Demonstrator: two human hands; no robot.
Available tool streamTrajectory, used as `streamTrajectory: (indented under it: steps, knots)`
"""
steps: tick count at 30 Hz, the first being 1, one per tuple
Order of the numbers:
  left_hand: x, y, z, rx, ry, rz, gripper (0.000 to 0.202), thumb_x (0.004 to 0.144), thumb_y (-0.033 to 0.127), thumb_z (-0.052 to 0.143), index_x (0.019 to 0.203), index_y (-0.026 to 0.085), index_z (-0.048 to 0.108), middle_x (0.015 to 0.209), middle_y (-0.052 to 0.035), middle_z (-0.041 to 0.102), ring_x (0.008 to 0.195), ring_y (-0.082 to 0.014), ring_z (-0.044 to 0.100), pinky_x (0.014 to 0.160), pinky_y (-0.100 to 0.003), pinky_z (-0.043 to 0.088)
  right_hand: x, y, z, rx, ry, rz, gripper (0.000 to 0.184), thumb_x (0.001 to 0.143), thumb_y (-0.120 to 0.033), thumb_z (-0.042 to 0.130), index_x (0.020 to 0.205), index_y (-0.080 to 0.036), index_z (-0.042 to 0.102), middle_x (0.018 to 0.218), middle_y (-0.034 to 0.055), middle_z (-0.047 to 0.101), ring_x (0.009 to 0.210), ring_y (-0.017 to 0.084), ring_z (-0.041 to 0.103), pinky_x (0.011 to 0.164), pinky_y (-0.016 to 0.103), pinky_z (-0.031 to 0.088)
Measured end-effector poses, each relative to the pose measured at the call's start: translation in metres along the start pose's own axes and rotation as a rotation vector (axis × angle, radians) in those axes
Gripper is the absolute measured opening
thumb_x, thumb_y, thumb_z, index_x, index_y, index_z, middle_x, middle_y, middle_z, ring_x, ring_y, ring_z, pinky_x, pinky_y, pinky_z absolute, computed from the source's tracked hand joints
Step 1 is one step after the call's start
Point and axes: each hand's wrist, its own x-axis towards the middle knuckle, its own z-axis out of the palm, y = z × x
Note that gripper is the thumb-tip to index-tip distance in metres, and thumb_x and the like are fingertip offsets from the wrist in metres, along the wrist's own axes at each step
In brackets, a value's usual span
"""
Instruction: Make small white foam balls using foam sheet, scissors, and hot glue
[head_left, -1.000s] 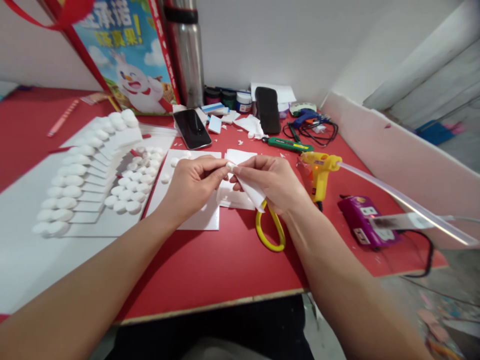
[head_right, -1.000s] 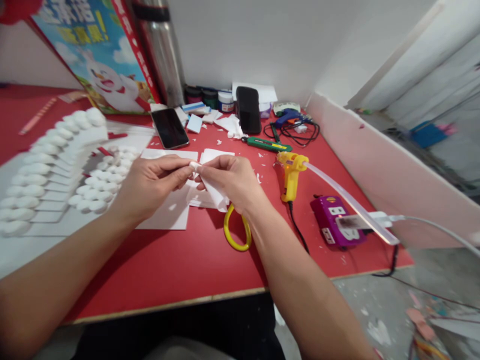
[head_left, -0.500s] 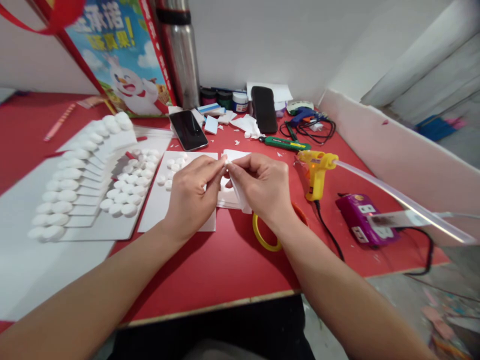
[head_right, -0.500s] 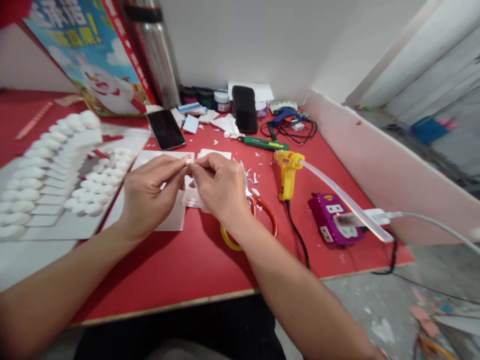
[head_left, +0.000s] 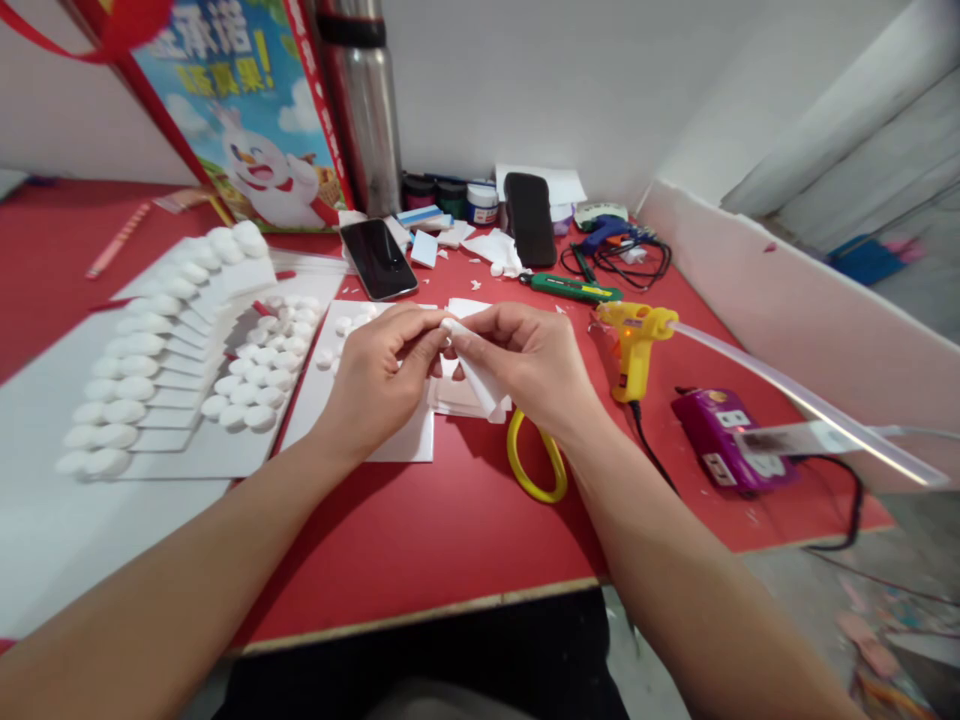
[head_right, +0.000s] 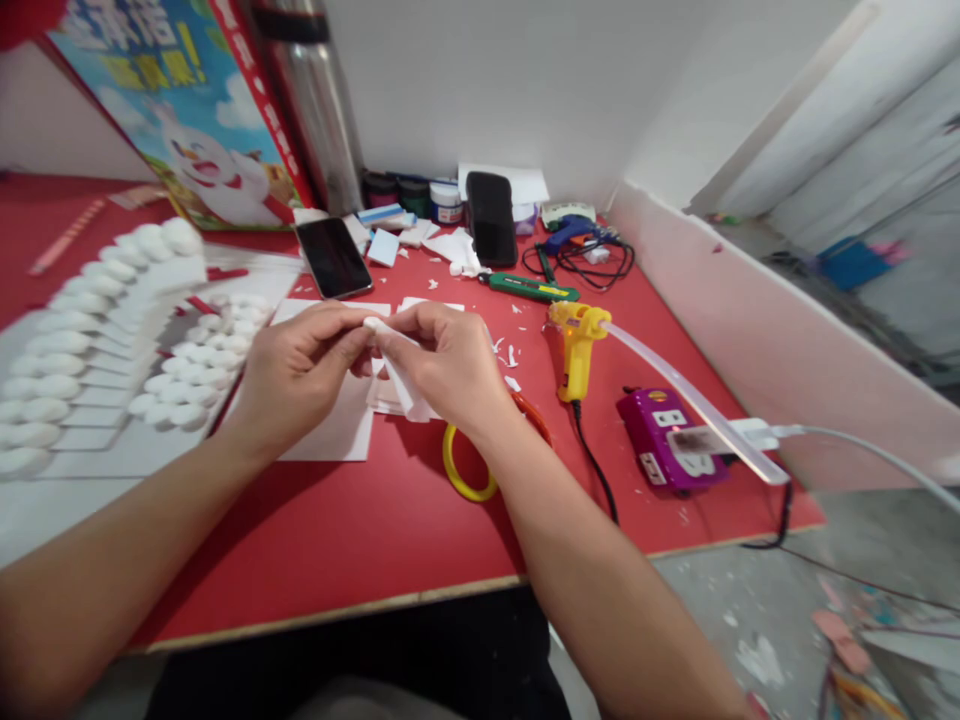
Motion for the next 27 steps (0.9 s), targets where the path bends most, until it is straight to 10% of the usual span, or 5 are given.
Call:
streamTrajectory:
  steps: [7,18,27]
  knots:
    - [-0.004,0.003,0.008,-0.066,0.085,-0.149,0.017,0.097,0.027,0.064,0.099,0.021,0.079,0.068,0.0013,0.064,0.061,-0.0135,0.057,0.061,-0.027,0.048,-0.003,0.001,0.003,-0.346,0.187,-0.173,0.024,0.085,-0.039,0.079,0.075,-0.02,0.07,0.072,0.0024,0.073,0.066,0.016,0.064,0.061,0.028,0.047]
    - [-0.01,0.007,0.01,0.231,0.11,0.176,0.031,0.103,0.019,0.051,0.118,0.022,0.078,0.096,-0.0061,0.072,0.081,-0.0154,0.065,0.077,-0.029,0.055,-0.009,-0.003,0.005,-0.287,0.159,-0.195,0.03,0.09,-0.046,0.074,0.075,-0.021,0.069,0.071,0.0024,0.071,0.065,0.016,0.063,0.063,0.03,0.049]
    - [0.003,0.0,-0.003,-0.184,-0.047,-0.095,0.019,0.092,0.037,0.075,0.094,0.019,0.081,0.092,-0.0043,0.075,0.072,-0.0144,0.069,0.07,-0.028,0.06,-0.001,0.003,-0.006,-0.207,0.031,-0.183,0.027,0.086,-0.045,0.08,0.08,-0.019,0.073,0.077,0.0035,0.074,0.07,0.017,0.067,0.066,0.03,0.053]
